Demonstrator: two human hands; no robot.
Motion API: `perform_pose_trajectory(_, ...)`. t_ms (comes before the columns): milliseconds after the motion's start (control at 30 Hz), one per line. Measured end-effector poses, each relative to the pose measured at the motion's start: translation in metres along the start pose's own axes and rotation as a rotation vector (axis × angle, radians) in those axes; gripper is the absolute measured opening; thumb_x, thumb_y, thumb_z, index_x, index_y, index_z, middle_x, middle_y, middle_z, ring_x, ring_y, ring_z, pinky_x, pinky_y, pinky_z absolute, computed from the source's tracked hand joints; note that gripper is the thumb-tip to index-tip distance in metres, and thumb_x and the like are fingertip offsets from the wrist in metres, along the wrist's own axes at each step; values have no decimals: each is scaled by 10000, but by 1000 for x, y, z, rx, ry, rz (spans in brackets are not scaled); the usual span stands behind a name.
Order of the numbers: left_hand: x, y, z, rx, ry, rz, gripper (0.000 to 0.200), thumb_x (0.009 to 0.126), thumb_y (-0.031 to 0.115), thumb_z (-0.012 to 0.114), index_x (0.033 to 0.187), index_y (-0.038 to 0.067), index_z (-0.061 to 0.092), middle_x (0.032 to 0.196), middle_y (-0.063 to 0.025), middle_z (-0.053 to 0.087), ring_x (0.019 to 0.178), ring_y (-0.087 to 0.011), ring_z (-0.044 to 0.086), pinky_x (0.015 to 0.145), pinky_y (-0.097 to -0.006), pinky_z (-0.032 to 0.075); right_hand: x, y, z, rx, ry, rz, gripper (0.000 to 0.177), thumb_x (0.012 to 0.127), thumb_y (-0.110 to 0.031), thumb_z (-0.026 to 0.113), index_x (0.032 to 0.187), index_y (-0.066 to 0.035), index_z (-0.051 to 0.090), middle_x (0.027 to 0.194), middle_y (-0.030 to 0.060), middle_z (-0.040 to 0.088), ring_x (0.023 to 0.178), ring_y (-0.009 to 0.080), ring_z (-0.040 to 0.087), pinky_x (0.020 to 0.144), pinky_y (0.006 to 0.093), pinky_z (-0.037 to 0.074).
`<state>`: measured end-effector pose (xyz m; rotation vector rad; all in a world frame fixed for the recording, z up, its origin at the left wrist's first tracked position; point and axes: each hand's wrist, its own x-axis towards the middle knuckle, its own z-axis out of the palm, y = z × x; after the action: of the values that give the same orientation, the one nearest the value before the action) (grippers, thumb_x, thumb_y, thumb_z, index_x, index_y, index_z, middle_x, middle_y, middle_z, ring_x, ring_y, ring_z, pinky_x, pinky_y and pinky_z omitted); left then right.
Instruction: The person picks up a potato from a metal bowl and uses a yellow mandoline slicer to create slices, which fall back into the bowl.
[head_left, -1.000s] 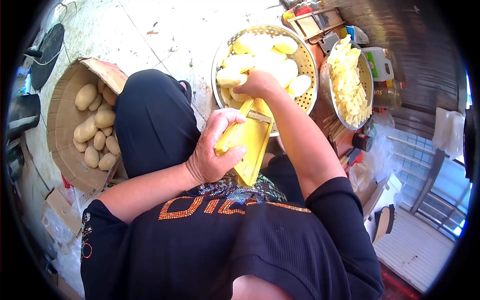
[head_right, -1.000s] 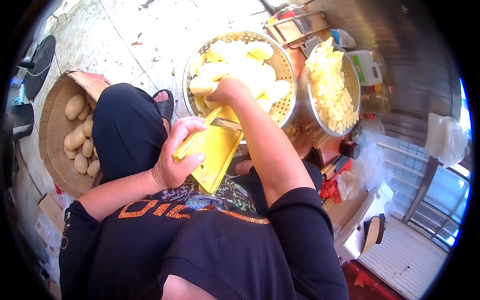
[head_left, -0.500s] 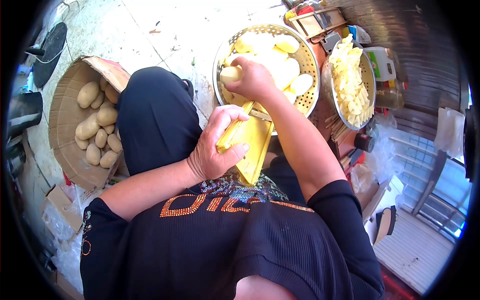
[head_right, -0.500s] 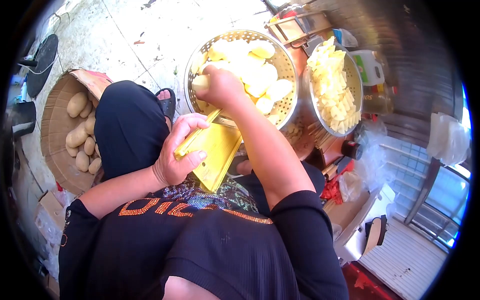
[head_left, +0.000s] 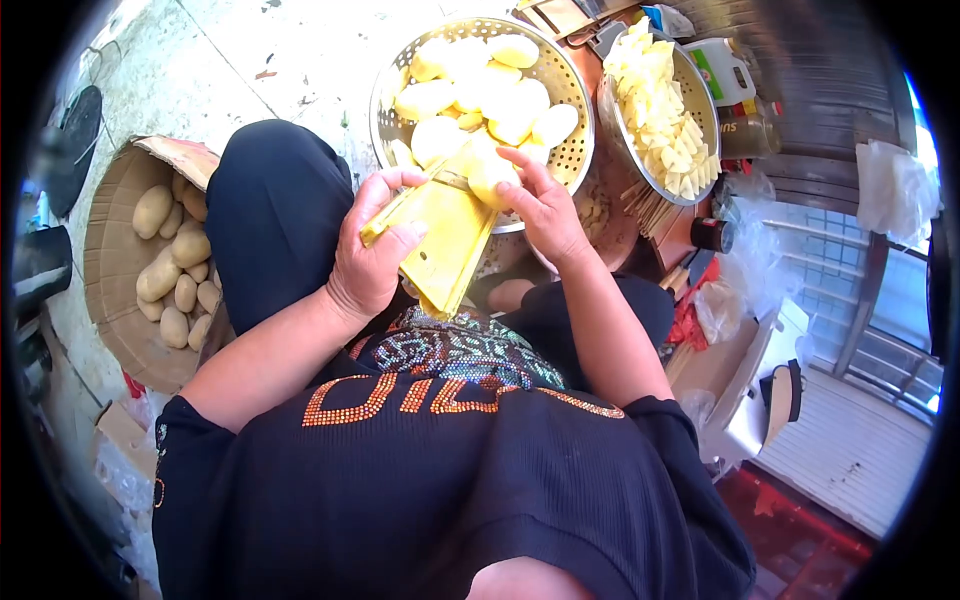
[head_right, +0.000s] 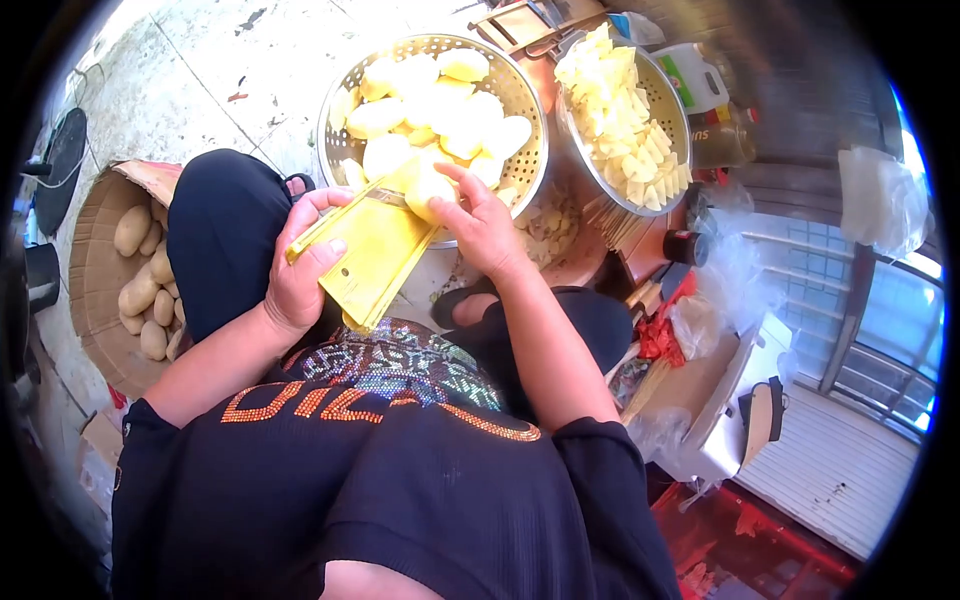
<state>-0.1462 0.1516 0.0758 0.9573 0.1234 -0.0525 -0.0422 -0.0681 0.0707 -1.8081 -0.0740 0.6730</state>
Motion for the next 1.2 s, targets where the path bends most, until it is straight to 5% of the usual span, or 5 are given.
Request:
perform_pose_trajectory(300,-1,-2,0,7,3,-1,416,893,110,524,1291,10,456,1136,-123,636,1000,-132,609,902,-264,492,-2,9,0,-623,153,-240,592,903,-337,721,1389,-51,540,1140,121,620,871,163,612,764,304,515)
perform_pose_trajectory(600,0,-1,0,-15,6,0,401,893,98,519,1281,16,460,1134,-131,640,999,-131,616,897,-267,502,1,20,1,157,168,77,506,910,-299,738,1332,-57,598,945,19,668,814,87,601,698,231,489)
perform_pose_trajectory(933,0,-1,-3,-116,62,-41,441,869,126,524,1291,13,466,1191,-162,612,1078,-192,609,968,-316,493,-26,-25,32,-586,157,-325,512,892,-338,736,1297,-46,619,1033,174,630,970,298,619,878,382,499)
perform_pose_trajectory(1133,-2,-3,-4,-139,71,-45,450,861,121,509,1294,7,469,1209,-177,612,1098,-215,612,987,-335,492,-12,-3,27,-618,264,-219,560,895,-337,742,1355,-58,588,1036,174,623,961,298,621,869,373,503)
perform_pose_trajectory(1200,-1,-2,-5,-99,58,-11,404,874,73,479,1274,10,474,1179,-165,630,1060,-182,618,960,-314,500,36,56,0,-125,230,-51,579,898,-350,738,1363,-43,580,1065,181,618,996,294,622,893,359,500)
